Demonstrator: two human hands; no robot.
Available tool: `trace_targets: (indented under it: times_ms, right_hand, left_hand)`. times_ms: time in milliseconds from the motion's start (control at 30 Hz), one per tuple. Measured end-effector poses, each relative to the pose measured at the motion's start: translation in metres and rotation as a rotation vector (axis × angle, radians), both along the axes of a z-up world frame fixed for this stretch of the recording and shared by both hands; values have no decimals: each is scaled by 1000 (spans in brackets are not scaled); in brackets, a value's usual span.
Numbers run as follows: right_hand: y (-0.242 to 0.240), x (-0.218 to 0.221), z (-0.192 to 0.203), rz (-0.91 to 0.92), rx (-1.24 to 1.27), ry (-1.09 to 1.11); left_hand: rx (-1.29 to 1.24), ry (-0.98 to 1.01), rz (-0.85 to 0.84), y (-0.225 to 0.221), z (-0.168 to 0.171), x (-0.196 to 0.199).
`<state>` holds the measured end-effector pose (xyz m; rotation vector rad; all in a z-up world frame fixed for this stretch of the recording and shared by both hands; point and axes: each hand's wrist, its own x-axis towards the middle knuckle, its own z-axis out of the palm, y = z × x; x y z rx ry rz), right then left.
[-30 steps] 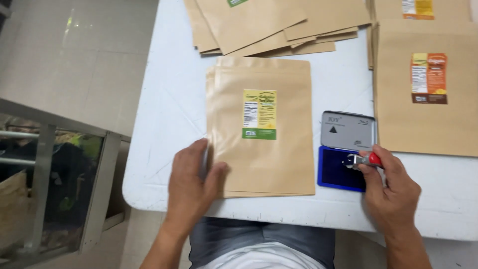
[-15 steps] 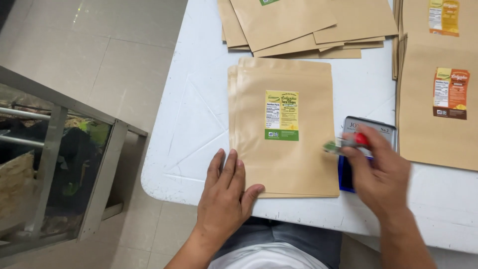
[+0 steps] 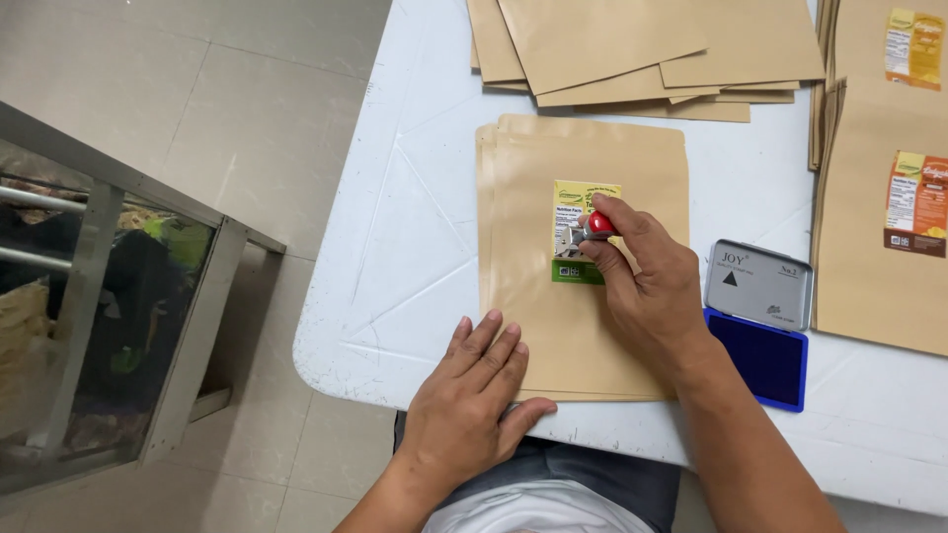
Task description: Stamping labels onto brown paper bags using a hand stamp and ink pad at a packaging station.
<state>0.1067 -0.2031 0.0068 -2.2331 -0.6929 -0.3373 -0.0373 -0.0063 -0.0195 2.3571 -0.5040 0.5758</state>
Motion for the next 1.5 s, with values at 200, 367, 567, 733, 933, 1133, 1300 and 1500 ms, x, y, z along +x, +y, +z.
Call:
trace_targets:
  times_ms: [200,367,567,733,933,1133,1300,1500]
  right_hand:
    - [-1,0,-5,29,-10,-17]
    - [-3,2,-13,61,16,-26]
    - [-1,3,-16,85,18,-52]
    - [-3,5,-19,127,16,-90]
    - [-2,4,-22,142,26,-122]
    - [0,1,-21,120,14,-145]
    - [-6,1,-8,-40,-17,63]
    - [-35,-54,12,-227,755,461]
  left_hand:
    - [-20,8,-7,0,0,0]
    - [-7,8,-6,1,1,1]
    - [-7,17,-12,1,3,1]
    - [-11,20,-11,1,4,1]
    - [3,34,-16,1,4,2]
    - [14,17,-6,0,4,1]
    - [-31,24,-12,0,3,-1]
    - [-586,365,193,11,42,-5]
